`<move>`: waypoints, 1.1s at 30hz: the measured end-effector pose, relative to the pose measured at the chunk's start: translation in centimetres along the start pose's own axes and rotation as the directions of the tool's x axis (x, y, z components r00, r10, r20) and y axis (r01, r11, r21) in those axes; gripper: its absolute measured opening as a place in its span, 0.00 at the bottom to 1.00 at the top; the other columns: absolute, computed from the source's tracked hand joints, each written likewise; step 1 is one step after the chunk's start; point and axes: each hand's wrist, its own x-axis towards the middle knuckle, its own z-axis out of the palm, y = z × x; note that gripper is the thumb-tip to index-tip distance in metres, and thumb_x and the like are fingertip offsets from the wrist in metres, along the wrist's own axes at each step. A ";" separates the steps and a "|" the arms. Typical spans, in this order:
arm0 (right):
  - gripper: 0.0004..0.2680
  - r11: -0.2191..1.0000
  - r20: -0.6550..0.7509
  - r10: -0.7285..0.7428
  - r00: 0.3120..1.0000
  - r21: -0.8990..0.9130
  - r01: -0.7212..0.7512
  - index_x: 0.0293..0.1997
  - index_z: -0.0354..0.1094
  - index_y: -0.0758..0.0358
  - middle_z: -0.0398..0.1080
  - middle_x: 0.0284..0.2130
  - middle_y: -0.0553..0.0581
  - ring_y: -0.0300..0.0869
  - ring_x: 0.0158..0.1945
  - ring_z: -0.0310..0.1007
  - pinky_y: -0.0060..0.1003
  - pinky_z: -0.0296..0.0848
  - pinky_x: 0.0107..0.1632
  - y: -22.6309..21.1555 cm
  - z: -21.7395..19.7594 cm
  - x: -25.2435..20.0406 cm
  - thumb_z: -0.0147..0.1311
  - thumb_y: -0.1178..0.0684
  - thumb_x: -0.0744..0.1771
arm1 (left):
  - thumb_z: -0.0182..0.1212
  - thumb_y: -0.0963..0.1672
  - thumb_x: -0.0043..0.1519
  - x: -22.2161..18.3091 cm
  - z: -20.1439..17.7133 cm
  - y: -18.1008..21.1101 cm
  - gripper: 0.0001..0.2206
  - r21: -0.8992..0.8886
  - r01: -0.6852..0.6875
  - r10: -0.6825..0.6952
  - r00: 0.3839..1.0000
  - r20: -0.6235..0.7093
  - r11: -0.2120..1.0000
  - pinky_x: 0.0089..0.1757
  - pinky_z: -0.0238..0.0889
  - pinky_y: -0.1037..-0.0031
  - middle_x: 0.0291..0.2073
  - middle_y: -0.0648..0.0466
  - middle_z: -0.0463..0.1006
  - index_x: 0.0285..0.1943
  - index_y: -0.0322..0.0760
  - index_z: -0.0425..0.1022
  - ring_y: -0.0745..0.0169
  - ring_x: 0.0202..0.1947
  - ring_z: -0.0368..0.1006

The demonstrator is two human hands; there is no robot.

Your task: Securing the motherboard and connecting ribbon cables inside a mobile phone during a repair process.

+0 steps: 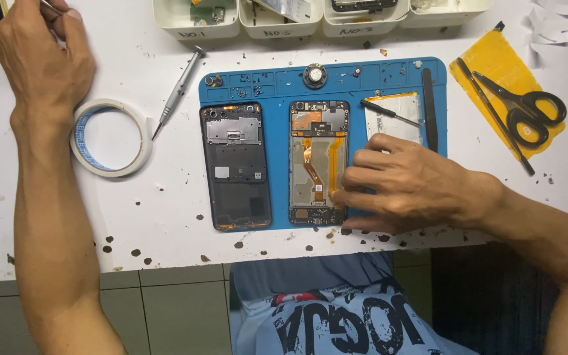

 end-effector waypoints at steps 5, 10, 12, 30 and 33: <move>0.15 0.999 0.009 0.020 1.000 -0.027 -0.020 0.51 0.69 0.54 0.72 0.44 0.57 0.44 0.40 0.71 0.41 0.71 0.41 0.3 -0.2 -0.1 0.58 0.36 0.67 | 0.59 0.36 0.76 0.1 -0.2 0.4 0.02 -0.002 0.006 -0.006 1.000 0.001 1.000 0.41 0.65 0.59 0.35 0.50 0.76 0.55 0.27 0.75 0.49 0.34 0.73; 0.11 0.998 -0.021 -0.002 1.000 0.070 0.003 0.49 0.70 0.54 0.69 0.38 0.53 0.42 0.36 0.68 0.38 0.69 0.38 0.4 -0.5 0.1 0.59 0.42 0.68 | 0.59 0.37 0.76 0.0 0.0 0.0 0.03 0.006 0.008 -0.008 1.000 0.002 1.000 0.41 0.65 0.57 0.35 0.50 0.78 0.54 0.28 0.76 0.47 0.34 0.75; 0.10 0.990 0.000 -0.019 1.000 0.141 0.019 0.51 0.70 0.55 0.72 0.40 0.55 0.42 0.39 0.71 0.41 0.72 0.42 0.4 -0.2 -0.2 0.58 0.45 0.68 | 0.58 0.36 0.75 0.1 -0.2 0.2 0.03 0.012 0.000 0.000 1.000 0.001 1.000 0.39 0.65 0.57 0.36 0.50 0.77 0.54 0.27 0.75 0.48 0.34 0.74; 0.07 0.996 -0.002 -0.070 0.998 0.052 0.070 0.44 0.68 0.62 0.68 0.35 0.53 0.42 0.34 0.65 0.40 0.71 0.36 -1.1 -0.9 0.1 0.55 0.49 0.71 | 0.59 0.36 0.76 0.2 -0.2 0.4 0.03 0.014 -0.010 0.010 1.000 -0.007 1.000 0.41 0.66 0.59 0.35 0.51 0.77 0.55 0.27 0.75 0.49 0.35 0.75; 0.06 0.995 -0.031 -0.084 0.996 0.051 0.086 0.43 0.69 0.62 0.66 0.32 0.51 0.41 0.33 0.65 0.38 0.69 0.35 -1.1 -0.7 0.1 0.54 0.51 0.71 | 0.60 0.37 0.76 0.2 -0.2 0.4 0.03 0.002 0.011 -0.011 1.000 0.001 1.000 0.41 0.65 0.58 0.36 0.51 0.79 0.55 0.28 0.75 0.49 0.35 0.76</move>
